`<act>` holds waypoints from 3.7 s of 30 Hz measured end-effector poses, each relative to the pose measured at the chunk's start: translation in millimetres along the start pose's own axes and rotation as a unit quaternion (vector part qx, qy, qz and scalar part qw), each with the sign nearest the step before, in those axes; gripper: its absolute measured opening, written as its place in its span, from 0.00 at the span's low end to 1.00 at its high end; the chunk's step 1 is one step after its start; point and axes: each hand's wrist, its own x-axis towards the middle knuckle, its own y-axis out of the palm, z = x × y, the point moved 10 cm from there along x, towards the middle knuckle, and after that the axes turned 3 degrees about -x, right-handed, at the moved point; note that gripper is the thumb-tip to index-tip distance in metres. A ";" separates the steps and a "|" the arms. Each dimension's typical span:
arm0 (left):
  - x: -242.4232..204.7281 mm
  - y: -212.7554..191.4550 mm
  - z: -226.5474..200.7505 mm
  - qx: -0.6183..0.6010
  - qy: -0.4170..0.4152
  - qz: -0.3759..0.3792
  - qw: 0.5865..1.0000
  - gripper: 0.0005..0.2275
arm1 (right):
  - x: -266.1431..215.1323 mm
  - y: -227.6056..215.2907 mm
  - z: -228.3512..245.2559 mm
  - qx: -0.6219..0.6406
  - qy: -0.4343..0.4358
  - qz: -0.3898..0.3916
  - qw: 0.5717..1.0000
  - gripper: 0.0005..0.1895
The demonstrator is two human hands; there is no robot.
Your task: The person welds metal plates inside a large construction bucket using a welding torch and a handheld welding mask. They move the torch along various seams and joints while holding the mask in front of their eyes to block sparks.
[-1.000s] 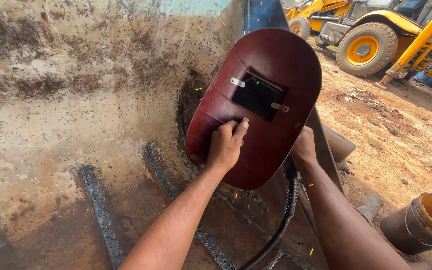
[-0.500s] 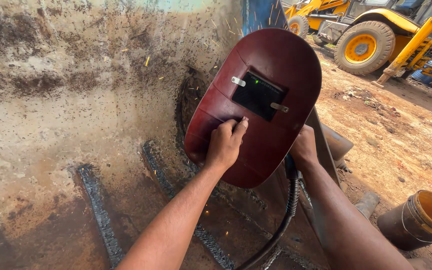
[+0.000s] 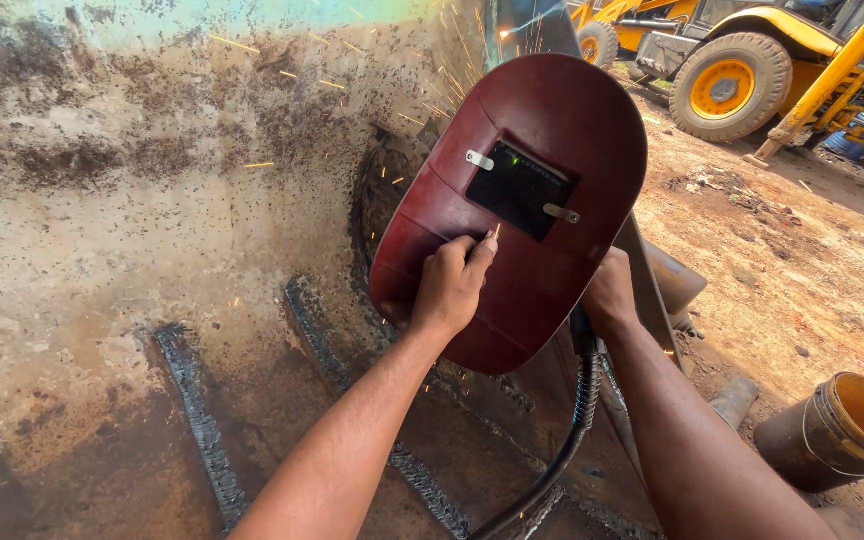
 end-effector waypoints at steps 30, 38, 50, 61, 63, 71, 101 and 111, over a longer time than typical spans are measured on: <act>1.4 5.1 0.9 0.013 0.011 0.002 1.000 0.21 | 1.8 -5.3 -11.0 -0.021 -0.002 -0.004 1.000 0.14; 0.8 5.1 2.5 0.017 -0.003 0.011 1.000 0.21 | -1.3 -3.8 -14.1 -0.024 0.012 0.000 1.000 0.14; -0.9 5.5 -0.3 0.029 0.002 0.013 1.000 0.20 | -9.9 -7.3 -3.9 -0.035 -0.003 0.007 0.999 0.12; 0.0 6.9 6.1 0.025 -0.018 0.018 0.999 0.21 | -7.6 -5.6 -4.5 -0.041 -0.041 0.015 0.998 0.14; 2.2 4.9 9.5 0.019 -0.019 0.011 1.000 0.22 | -13.6 -5.0 1.6 -0.046 -0.014 0.014 0.999 0.14; 22.5 -62.9 28.5 -0.087 -0.049 -0.110 0.989 0.17 | -7.7 -24.0 5.9 0.007 0.040 0.021 0.999 0.20; 9.7 -124.6 42.2 -0.060 -0.119 -0.208 0.969 0.17 | -33.1 -2.6 -49.6 0.034 0.256 0.071 0.963 0.31; 17.7 -103.8 35.3 -0.027 -0.064 -0.178 0.982 0.17 | -22.5 7.4 -52.6 0.038 0.253 0.054 0.965 0.31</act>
